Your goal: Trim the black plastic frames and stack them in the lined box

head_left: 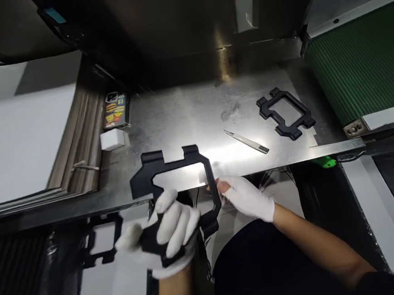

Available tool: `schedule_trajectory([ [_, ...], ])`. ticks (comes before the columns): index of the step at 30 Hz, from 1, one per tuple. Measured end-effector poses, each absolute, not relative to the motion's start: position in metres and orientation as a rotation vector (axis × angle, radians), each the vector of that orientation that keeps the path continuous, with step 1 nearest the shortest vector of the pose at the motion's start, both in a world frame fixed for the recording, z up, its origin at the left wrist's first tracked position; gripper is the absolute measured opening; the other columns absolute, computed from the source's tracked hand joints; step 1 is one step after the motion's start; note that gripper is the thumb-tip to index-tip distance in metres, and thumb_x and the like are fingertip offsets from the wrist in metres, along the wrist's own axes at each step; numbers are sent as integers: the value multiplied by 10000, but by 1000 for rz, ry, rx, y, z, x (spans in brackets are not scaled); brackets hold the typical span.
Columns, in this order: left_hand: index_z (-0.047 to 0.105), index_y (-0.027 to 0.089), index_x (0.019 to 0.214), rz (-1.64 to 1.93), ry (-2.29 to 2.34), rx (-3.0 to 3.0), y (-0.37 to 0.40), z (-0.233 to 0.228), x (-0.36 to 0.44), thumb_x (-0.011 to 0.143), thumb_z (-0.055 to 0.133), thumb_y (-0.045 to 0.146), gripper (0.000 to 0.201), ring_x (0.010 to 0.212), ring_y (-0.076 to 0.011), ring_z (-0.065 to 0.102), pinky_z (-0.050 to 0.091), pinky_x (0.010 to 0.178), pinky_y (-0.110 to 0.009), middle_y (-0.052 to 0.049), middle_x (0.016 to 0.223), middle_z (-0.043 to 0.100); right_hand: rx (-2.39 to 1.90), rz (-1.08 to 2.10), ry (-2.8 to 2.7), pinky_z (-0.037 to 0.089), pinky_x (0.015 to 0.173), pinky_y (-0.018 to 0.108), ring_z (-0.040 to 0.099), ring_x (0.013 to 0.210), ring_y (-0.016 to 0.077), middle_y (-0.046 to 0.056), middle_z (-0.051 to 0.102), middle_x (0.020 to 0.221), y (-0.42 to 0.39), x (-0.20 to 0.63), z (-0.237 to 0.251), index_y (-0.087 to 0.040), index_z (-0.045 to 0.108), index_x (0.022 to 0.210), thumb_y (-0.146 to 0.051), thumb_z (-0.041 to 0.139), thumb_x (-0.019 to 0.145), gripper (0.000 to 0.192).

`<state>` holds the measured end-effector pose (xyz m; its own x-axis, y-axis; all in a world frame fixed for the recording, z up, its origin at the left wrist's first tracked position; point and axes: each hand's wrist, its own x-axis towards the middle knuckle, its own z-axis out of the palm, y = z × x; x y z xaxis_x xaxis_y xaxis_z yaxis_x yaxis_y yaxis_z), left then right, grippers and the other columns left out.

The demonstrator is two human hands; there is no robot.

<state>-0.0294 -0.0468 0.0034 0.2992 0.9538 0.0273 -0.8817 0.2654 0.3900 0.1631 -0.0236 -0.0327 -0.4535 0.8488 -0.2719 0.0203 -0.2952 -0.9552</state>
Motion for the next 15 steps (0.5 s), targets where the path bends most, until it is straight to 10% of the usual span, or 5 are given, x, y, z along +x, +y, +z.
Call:
schedule_trajectory([
  [4, 629, 227, 1385, 1206, 626, 508, -100, 7, -59, 816, 893, 589, 724, 455, -73, 364, 480, 543, -277, 85, 691, 476, -1436, 1602, -1546, 509, 765, 315, 658, 720, 168, -20, 712, 781, -37, 176, -33, -225, 732, 1073, -317, 514, 1078, 237],
  [8, 506, 403, 1548, 953, 1043, 630, -154, -13, -67, 755, 917, 224, 910, 705, -148, 594, 494, 638, -283, 12, 985, 637, -1548, 1260, -1767, 544, 792, 324, 729, 842, 197, 9, 780, 930, 4, 157, -34, -242, 707, 1165, -264, 450, 1085, 271],
  [15, 730, 199, 1052, 907, 1213, 663, -180, -69, -36, 915, 759, 466, 301, 1019, -293, 685, 511, 988, -423, -106, 1060, 737, -1176, 694, -2531, 523, 1079, 447, 657, 1279, 313, 173, 702, 1444, 149, -21, -17, -153, 665, 1331, -167, 497, 1064, 316],
])
